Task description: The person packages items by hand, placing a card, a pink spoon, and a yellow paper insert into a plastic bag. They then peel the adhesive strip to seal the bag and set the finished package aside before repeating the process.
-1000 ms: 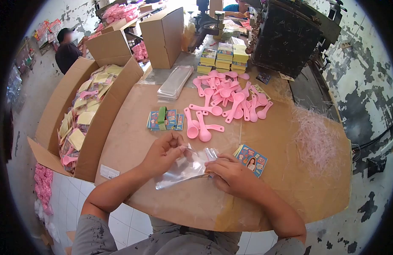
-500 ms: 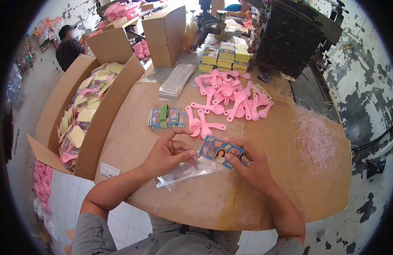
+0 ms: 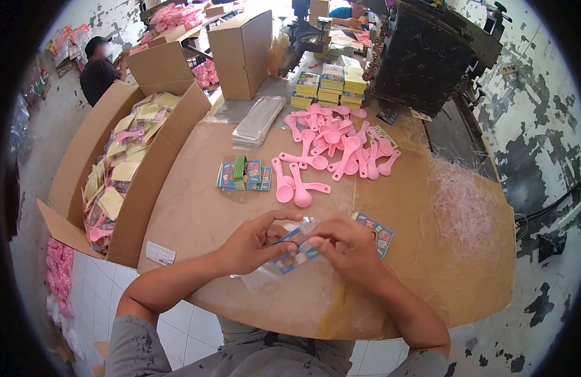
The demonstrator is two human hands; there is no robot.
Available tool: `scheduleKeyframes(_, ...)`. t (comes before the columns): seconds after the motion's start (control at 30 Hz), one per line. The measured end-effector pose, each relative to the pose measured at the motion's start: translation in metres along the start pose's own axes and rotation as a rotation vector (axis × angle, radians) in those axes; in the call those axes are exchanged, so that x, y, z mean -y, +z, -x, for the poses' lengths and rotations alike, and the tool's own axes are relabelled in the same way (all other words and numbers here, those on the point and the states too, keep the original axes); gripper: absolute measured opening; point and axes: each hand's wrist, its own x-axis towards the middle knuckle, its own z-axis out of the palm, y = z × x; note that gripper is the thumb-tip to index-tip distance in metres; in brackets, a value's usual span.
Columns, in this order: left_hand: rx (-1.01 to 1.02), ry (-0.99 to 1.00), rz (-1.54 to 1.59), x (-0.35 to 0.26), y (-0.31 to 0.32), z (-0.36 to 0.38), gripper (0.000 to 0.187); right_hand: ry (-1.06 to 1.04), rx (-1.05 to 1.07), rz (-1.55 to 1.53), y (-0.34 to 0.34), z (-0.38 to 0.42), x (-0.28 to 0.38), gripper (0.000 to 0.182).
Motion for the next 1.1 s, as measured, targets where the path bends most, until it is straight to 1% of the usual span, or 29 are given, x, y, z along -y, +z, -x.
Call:
scheduleKeyframes(0.03, -0.011, 0.033, -0.025, 0.003, -0.001, 0.000, 0.052, -0.138, 0.062, 0.100, -0.001, -0.005, 0.004, 0.023)
scheduleKeyframes(0.1, -0.037, 0.106, -0.075, 0.006, -0.002, -0.001, 0.048, -0.098, 0.107, 0.036, -0.007, -0.013, 0.003, 0.019)
scheduleKeyframes(0.13, -0.045, 0.085, -0.025, 0.005, -0.003, -0.001, 0.047, -0.078, 0.132, 0.005, -0.012, -0.019, 0.000, 0.018)
scheduleKeyframes(0.23, -0.067, 0.027, 0.093, 0.000, -0.002, 0.000, 0.044, -0.107, -0.029, 0.415, -0.023, -0.050, -0.016, 0.023)
scheduleKeyframes(0.33, -0.072, 0.027, 0.130, 0.000, -0.004, -0.003, 0.042, -0.251, -0.020, 0.709, -0.020, -0.075, -0.032, 0.030)
scheduleKeyframes(0.43, -0.079, 0.047, 0.154, 0.001, -0.006, -0.004, 0.040, -0.340, -0.044, 0.839, -0.018, -0.086, -0.035, 0.032)
scheduleKeyframes(0.53, -0.104, 0.046, 0.169, 0.005, -0.008, -0.004, 0.037, -0.281, -0.112, 0.846, -0.034, -0.084, -0.029, 0.031)
scheduleKeyframes(0.63, -0.117, 0.020, 0.166, -0.002, -0.008, -0.003, 0.036, -0.279, -0.215, 0.809, -0.051, -0.075, -0.014, 0.030)
scheduleKeyframes(0.73, -0.143, 0.019, 0.197, -0.008, -0.007, -0.002, 0.035, -0.215, -0.272, 0.594, -0.056, -0.062, 0.012, 0.024)
scheduleKeyframes(0.83, -0.160, 0.061, 0.225, -0.007, -0.004, -0.005, 0.036, -0.124, -0.255, 0.388, -0.057, -0.049, 0.027, 0.017)
scheduleKeyframes(0.9, -0.159, 0.085, 0.194, -0.001, -0.004, -0.006, 0.037, -0.138, -0.276, 0.322, -0.051, -0.045, 0.023, 0.016)
scheduleKeyframes(0.93, -0.154, 0.061, 0.172, -0.001, -0.005, -0.005, 0.036, -0.144, -0.288, 0.287, -0.048, -0.044, 0.022, 0.015)
scheduleKeyframes(1.0, -0.141, 0.011, 0.127, -0.002, -0.005, -0.004, 0.034, -0.149, -0.273, 0.316, -0.042, -0.043, 0.029, 0.015)
scheduleKeyframes(1.1, -0.105, 0.046, 0.158, -0.002, -0.004, -0.002, 0.033, -0.176, -0.241, 0.325, -0.036, -0.041, 0.029, 0.016)
